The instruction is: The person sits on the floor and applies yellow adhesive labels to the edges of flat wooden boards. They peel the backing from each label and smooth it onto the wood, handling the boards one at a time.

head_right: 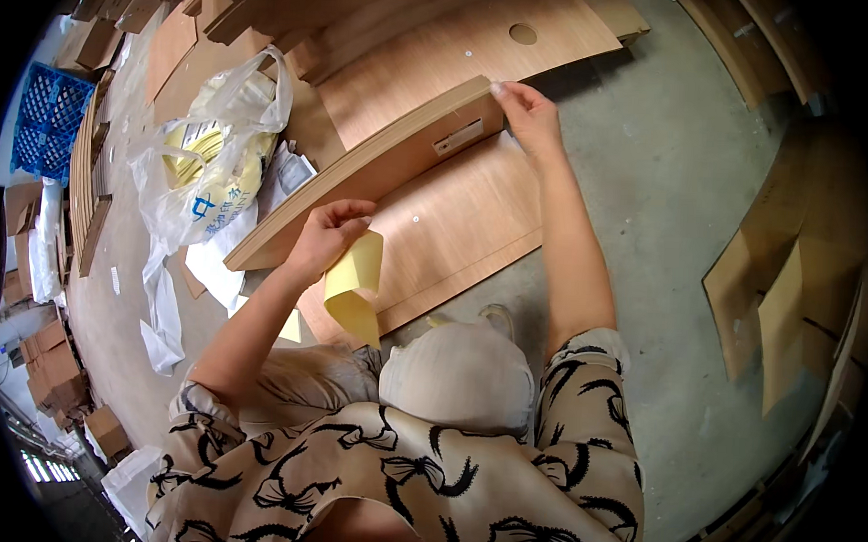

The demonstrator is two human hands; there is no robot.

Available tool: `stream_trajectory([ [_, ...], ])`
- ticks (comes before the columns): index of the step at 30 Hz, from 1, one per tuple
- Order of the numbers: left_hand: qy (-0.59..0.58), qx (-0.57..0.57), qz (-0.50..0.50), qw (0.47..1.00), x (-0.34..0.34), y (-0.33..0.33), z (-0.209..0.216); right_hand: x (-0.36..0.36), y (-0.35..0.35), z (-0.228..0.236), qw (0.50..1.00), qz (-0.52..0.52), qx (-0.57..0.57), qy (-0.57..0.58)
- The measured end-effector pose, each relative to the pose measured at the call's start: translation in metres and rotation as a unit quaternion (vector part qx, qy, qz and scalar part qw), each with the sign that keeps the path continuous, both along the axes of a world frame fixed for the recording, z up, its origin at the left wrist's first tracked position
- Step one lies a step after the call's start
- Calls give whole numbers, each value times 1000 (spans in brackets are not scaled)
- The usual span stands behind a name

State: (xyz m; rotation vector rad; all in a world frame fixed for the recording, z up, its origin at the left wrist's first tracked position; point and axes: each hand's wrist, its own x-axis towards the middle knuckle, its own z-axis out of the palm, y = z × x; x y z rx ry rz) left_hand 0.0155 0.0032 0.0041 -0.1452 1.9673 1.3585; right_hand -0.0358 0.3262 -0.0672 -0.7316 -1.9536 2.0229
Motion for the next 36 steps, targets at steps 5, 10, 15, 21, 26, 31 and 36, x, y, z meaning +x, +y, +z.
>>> stream_trajectory([
  [5,18,30,-18,999,-3,-4,38,1,-15,1,998,-50,-25,3],
  [10,-7,75,35,997,-7,-8,68,-3,-20,12,989,-117,-78,-34],
  [15,-42,123,100,986,-11,-7,94,24,-4,5,988,-53,24,-145],
  [21,-1,195,249,949,-37,3,83,117,7,-10,839,149,480,-210],
  [26,-19,270,303,914,-38,33,37,128,-81,63,927,317,-199,20],
  [31,-53,323,257,909,-24,52,38,121,-98,59,944,285,-158,-50],
  [36,-57,211,-34,975,0,42,37,118,-83,42,942,230,-237,-58],
])
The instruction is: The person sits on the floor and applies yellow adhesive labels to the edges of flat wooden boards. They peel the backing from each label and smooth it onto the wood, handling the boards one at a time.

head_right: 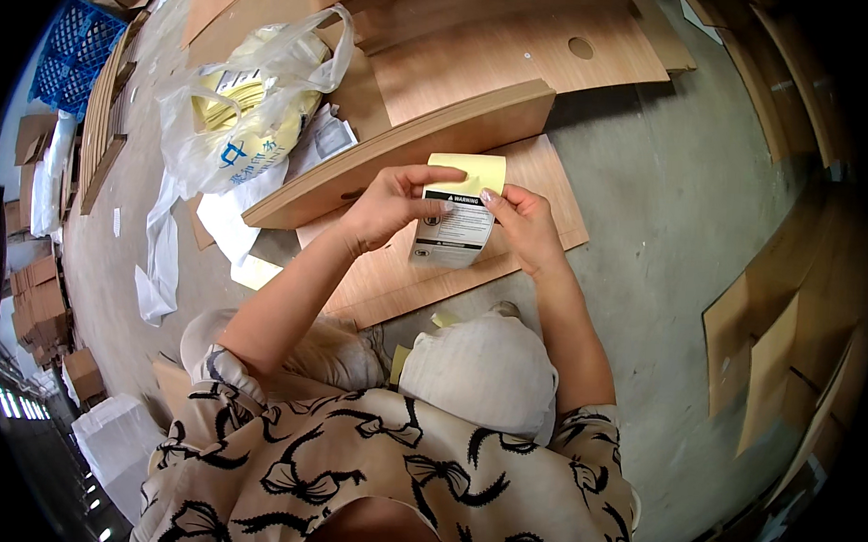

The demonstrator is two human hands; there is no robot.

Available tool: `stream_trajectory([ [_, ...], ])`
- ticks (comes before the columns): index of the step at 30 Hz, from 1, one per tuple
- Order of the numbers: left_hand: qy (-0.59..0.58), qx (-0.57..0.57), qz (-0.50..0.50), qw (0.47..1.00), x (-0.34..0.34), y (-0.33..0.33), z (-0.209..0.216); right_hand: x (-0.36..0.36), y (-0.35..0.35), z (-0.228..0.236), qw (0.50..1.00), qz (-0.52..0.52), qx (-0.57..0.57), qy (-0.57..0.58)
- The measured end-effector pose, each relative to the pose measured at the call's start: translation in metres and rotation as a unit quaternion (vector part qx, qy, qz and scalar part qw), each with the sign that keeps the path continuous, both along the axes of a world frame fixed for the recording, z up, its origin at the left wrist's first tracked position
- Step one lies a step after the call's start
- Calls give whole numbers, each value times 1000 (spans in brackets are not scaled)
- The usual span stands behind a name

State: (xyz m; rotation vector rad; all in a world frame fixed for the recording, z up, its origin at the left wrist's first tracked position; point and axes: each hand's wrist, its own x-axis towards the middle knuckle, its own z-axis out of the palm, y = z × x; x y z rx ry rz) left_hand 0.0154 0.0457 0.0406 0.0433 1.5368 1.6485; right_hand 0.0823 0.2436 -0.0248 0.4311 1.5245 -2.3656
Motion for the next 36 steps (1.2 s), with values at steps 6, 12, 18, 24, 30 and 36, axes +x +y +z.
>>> stream_trajectory([
  [6,-9,-18,24,1000,3,-2,-23,-3,-17,27,830,-72,464,300],
  [12,-20,-36,-35,999,2,5,-27,-7,-20,19,783,22,492,380],
  [18,-161,17,12,987,2,1,-47,4,-24,2,807,26,467,360],
  [24,-151,-23,5,988,9,13,-59,3,-18,-14,793,0,470,387],
  [30,-271,4,74,960,-5,4,-72,3,-24,-9,773,15,459,437],
  [36,-152,-227,181,945,-5,-53,-142,-2,-15,4,911,-18,294,288],
])
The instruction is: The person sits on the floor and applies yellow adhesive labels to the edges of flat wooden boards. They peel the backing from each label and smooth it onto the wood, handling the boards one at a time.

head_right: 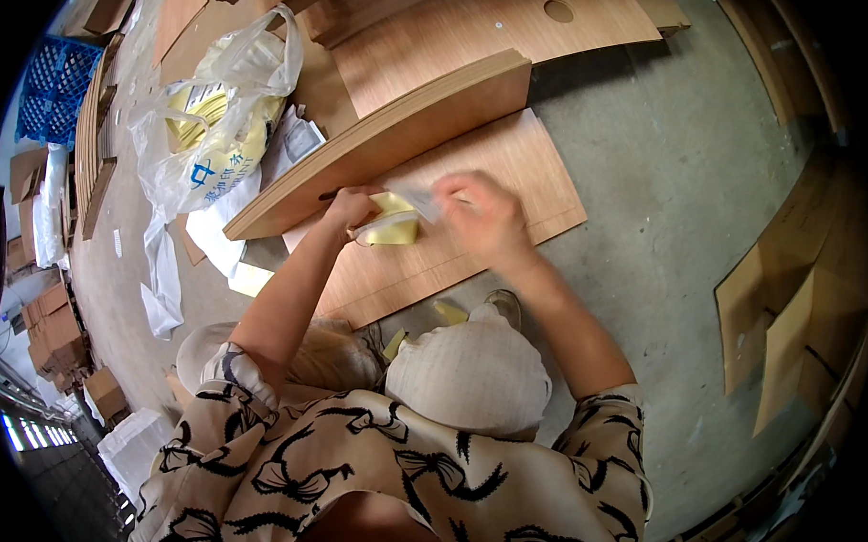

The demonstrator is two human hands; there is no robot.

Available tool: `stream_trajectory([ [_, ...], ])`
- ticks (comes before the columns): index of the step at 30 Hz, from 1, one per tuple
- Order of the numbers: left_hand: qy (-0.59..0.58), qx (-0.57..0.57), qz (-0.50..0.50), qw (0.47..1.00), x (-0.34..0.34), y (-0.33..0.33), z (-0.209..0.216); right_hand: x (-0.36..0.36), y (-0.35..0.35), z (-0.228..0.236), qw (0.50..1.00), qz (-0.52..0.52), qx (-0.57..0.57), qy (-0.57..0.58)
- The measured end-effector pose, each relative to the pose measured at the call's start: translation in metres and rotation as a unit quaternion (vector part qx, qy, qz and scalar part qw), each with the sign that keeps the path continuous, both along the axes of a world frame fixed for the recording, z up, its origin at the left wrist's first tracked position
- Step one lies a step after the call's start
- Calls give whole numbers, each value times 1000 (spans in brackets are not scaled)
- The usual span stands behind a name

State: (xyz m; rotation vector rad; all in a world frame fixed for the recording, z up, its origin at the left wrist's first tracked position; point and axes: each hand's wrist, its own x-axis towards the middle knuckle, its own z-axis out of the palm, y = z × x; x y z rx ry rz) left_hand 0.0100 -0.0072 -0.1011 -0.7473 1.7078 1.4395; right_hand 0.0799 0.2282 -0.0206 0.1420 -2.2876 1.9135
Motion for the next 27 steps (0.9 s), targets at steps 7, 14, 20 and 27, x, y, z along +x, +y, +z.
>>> stream_trajectory([
  [7,149,-39,-170,973,2,33,23,-67,51,-47,946,-13,306,101],
  [14,376,-160,-227,884,-17,100,36,-82,44,-57,908,28,383,169],
  [20,386,-219,-217,869,-19,123,31,-77,45,-58,924,24,350,153],
  [27,401,-257,-206,855,-27,141,24,-44,66,-76,935,-317,155,42],
])
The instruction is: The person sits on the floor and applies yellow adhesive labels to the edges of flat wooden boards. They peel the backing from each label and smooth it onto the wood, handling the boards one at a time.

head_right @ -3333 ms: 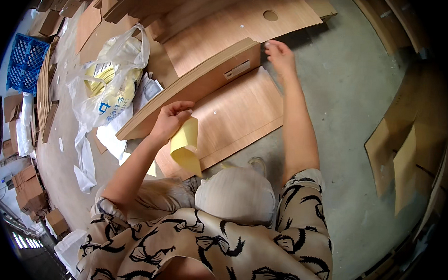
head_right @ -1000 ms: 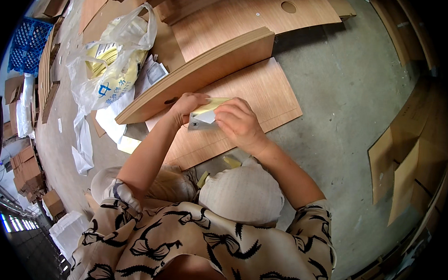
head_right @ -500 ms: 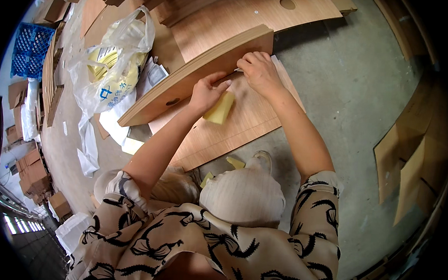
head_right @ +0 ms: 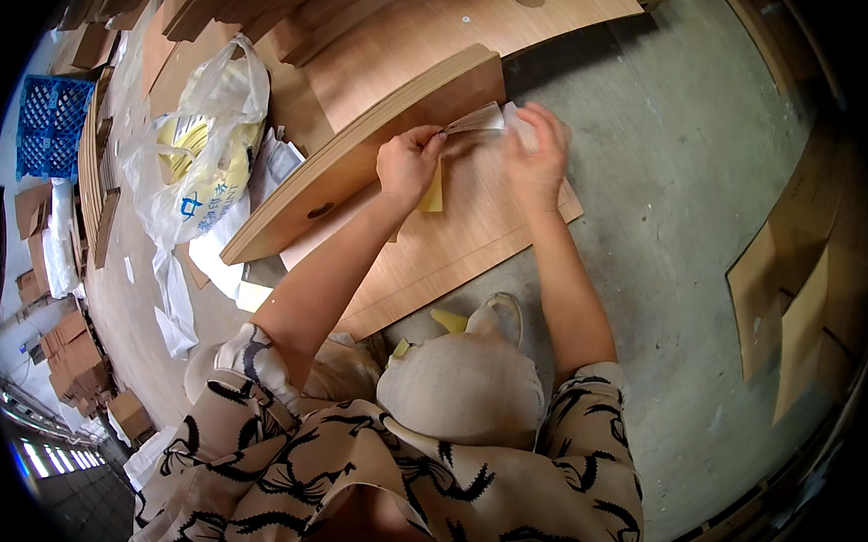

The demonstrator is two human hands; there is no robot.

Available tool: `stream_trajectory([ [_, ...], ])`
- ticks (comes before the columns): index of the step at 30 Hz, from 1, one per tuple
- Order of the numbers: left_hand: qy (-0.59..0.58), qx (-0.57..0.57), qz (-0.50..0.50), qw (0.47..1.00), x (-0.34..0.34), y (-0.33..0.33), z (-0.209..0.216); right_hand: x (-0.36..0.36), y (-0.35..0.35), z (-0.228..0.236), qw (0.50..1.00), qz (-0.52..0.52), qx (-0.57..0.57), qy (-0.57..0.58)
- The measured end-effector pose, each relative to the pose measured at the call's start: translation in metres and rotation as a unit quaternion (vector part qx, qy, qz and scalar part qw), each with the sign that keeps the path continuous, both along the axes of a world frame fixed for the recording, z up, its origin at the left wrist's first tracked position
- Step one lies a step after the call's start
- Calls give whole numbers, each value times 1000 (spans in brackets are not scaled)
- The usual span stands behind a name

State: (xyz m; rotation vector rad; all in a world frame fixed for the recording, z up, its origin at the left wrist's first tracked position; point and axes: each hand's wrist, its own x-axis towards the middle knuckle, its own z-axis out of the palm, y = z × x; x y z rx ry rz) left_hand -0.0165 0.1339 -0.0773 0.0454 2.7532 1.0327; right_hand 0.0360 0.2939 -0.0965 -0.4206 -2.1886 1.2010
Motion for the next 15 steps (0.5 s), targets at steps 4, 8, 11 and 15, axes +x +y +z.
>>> stream_trajectory([
  [4,-11,-18,1,1000,-3,5,-3,18,6,-38,972,42,-210,-96],
  [8,-1,-46,13,999,-4,4,-5,0,-9,-35,943,177,-254,-118],
  [11,22,-57,12,998,-7,3,-8,-24,-9,-21,941,224,-184,-174],
  [15,12,-70,-4,997,-9,6,-4,-51,-2,-36,938,251,-128,-204],
])
